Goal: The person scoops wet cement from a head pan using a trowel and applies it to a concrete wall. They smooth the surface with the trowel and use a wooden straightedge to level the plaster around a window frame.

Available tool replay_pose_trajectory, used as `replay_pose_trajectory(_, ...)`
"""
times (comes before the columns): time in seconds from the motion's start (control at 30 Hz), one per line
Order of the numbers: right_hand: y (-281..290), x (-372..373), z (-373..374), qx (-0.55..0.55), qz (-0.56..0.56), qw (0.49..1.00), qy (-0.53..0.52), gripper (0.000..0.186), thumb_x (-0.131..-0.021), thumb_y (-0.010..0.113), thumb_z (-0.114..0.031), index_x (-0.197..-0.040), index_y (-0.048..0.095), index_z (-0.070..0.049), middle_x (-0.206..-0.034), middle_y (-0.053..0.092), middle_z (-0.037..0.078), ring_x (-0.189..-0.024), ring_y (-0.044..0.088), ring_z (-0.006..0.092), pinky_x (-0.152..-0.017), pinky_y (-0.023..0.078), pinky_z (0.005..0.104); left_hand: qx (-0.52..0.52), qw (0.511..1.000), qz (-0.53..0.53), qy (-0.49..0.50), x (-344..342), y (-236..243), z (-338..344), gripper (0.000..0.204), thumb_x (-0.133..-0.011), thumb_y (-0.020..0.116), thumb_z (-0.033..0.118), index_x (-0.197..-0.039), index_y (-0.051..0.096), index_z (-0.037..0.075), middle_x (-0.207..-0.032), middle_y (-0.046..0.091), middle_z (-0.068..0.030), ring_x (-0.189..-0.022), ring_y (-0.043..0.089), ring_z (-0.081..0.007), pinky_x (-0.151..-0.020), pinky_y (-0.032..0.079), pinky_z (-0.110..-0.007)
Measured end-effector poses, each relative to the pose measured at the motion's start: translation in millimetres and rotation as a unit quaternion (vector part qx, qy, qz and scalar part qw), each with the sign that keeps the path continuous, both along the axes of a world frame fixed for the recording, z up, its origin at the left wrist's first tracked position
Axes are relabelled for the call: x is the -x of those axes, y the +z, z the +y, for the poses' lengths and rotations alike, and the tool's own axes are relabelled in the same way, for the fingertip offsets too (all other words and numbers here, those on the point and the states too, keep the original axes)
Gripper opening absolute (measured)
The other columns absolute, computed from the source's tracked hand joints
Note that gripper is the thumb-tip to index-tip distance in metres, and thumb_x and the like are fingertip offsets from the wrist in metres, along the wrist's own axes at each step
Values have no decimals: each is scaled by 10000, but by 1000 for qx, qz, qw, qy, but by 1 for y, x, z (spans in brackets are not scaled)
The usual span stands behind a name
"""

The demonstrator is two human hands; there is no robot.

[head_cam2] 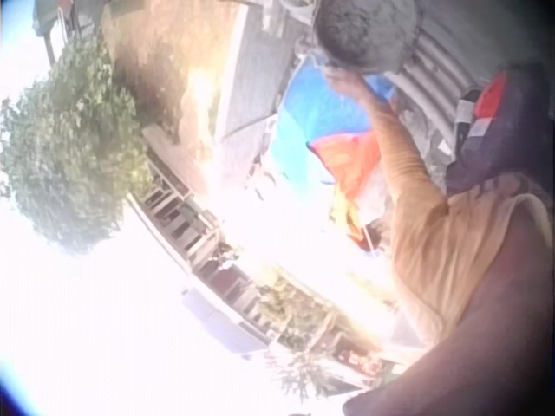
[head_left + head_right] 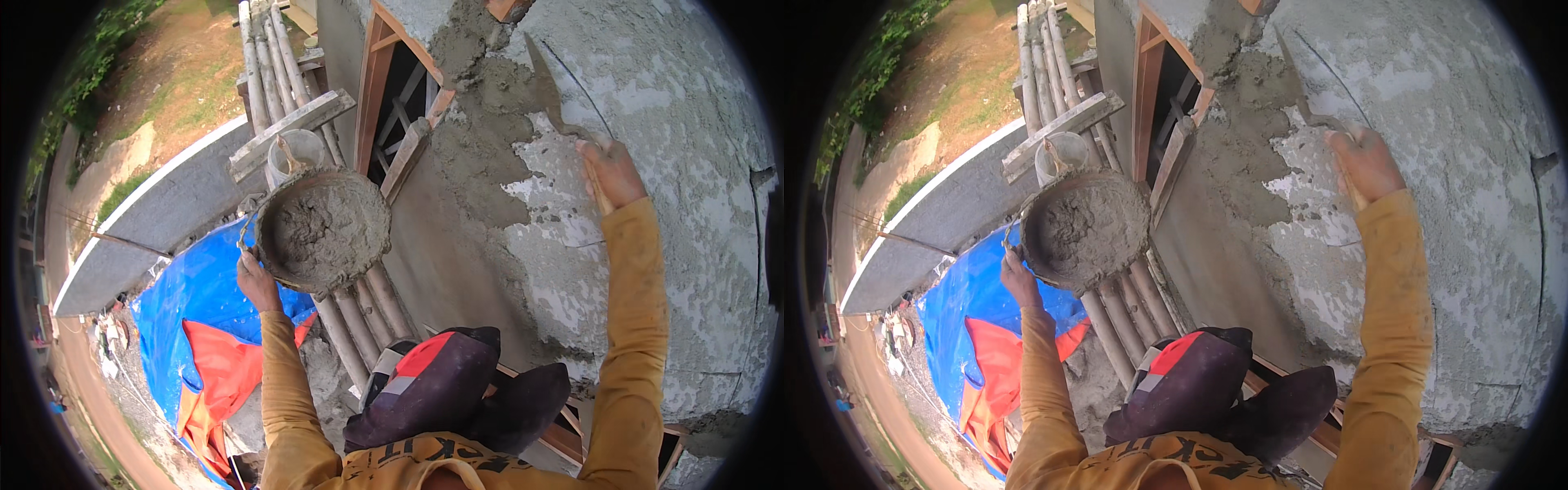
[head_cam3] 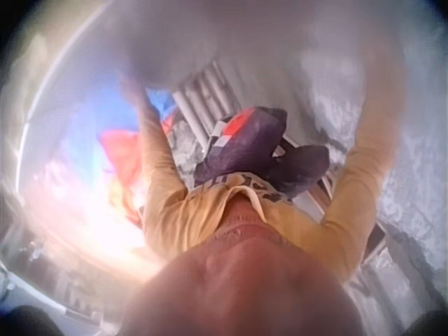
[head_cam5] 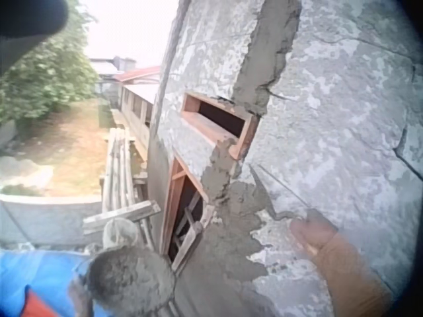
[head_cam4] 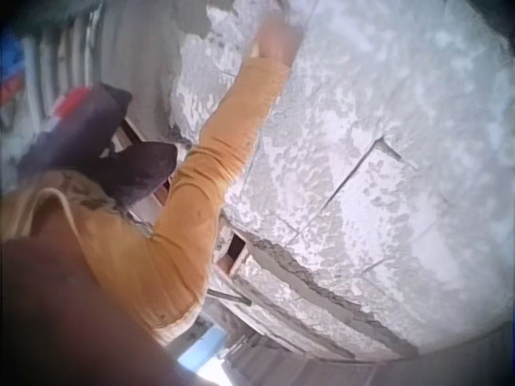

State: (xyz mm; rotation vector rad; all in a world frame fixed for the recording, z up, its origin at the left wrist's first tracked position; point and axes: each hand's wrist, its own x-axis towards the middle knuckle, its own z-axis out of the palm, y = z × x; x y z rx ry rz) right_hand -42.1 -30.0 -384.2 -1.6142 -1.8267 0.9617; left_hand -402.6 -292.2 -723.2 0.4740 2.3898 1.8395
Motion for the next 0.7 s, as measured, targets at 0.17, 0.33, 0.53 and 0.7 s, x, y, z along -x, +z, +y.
replay_pose_trajectory(0.17, 34, -10, -37, -65, -205, 974, 64, 388, -848, 552, -263, -1117, 569, 17, -658, 570, 70, -594, 554, 139, -517, 420, 281, 4, 999, -4, 42, 10, 5, -27, 426, -980, 377, 280, -1062, 587, -81, -975, 661, -182, -885, 627, -228, -792, 467, -333)
replay_pose_trajectory(0.33, -79, 42, -32, -238, -366, 828, 351, 363, -816, 608, -316, -1057, 608, -44, -897, 639, 162, -823, 628, 351, -722, 492, 426, 15, 999, -11, 50, 0, 12, -7, 427, -971, 389, 300, -1035, 608, -61, -932, 663, -178, -845, 621, -235, -759, 466, -341)
replay_pose_trajectory(0.53, -200, 167, -28, -222, -481, 750, 396, 214, -781, 623, -209, -933, 603, -60, -889, 628, 138, -847, 632, 296, -739, 509, 401, 29, 998, 0, 64, 5, 8, -11, 428, -966, 387, 312, -1001, 624, -43, -879, 653, -175, -785, 603, -229, -722, 456, -338)
replay_pose_trajectory(0.7, -266, 218, -95, -96, -417, 766, 480, 212, -787, 592, -170, -966, 634, -66, -960, 655, 151, -869, 646, 297, -754, 523, 387, 18, 997, -8, 80, 2, 6, -13, 422, -966, 390, 311, -992, 627, -38, -863, 649, -166, -782, 600, -229, -732, 458, -338)
